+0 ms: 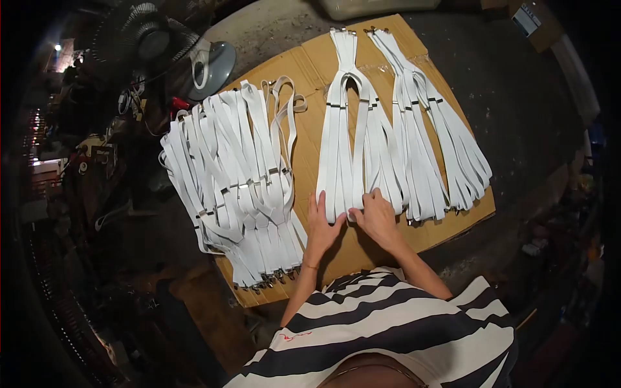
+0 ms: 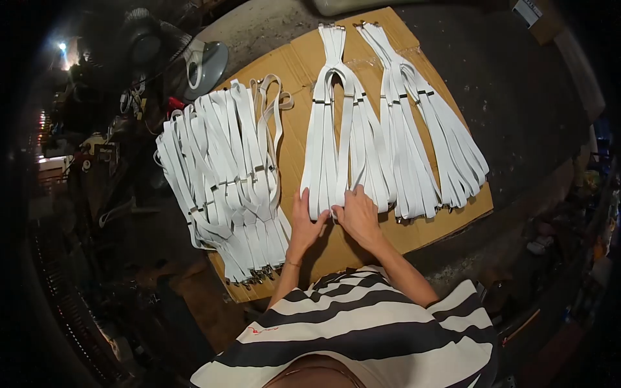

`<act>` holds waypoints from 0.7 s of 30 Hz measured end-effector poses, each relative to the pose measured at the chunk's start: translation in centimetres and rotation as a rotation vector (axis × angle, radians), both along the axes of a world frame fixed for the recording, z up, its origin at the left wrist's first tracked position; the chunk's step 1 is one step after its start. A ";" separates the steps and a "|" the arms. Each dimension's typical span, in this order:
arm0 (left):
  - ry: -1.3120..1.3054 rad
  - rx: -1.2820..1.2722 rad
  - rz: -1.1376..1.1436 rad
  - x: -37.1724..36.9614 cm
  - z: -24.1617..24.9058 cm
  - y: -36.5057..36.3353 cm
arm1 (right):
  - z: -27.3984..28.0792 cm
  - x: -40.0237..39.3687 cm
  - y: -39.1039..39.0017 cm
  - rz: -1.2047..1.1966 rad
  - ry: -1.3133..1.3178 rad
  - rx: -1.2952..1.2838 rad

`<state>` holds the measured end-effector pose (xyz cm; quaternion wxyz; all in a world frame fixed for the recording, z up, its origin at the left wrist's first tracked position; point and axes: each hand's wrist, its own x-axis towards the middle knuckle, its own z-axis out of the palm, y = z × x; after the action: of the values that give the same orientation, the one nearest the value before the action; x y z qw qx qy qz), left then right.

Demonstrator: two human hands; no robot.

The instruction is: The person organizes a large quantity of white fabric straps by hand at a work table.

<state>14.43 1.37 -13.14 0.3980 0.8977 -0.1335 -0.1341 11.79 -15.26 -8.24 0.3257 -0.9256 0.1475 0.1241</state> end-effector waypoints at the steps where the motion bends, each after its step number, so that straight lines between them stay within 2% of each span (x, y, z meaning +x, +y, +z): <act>1: -0.036 0.009 -0.013 -0.1 -0.1 0.0 | -0.3 -0.1 0.1 -0.040 -0.074 0.017; 4: -0.106 -0.005 -0.050 0.1 -0.2 0.4 | -0.6 -0.6 -0.1 -0.135 -0.198 0.043; 7: -0.150 -0.007 -0.088 0.4 -0.4 0.5 | -0.3 -0.6 -1.2 -0.294 -0.273 0.282; 8: -0.163 0.004 -0.104 0.5 -0.4 0.6 | 0.2 -0.6 -1.7 -0.293 -0.288 0.268; 10: -0.191 0.005 -0.123 0.8 -0.5 0.7 | 1.5 -0.6 -2.7 -0.402 -0.126 0.441; 11: -0.191 -0.005 -0.134 0.7 -0.6 0.8 | 0.9 -0.8 -3.0 -0.407 -0.239 0.363; 16: -0.195 -0.012 -0.141 0.1 -0.9 0.8 | 0.4 -1.3 -3.6 -0.513 -0.346 0.338; 18: -0.182 -0.006 -0.121 -0.1 -1.0 0.7 | 0.3 -1.6 -3.0 -0.479 -0.405 0.161; 21: -0.297 0.068 -0.078 -0.3 -0.9 0.5 | -1.4 -2.3 -3.3 -0.449 -0.312 0.169</act>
<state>14.16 1.82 -14.00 0.3379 0.9147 -0.2208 -0.0198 9.50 -18.51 -9.69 0.4396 -0.8474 0.2858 -0.0830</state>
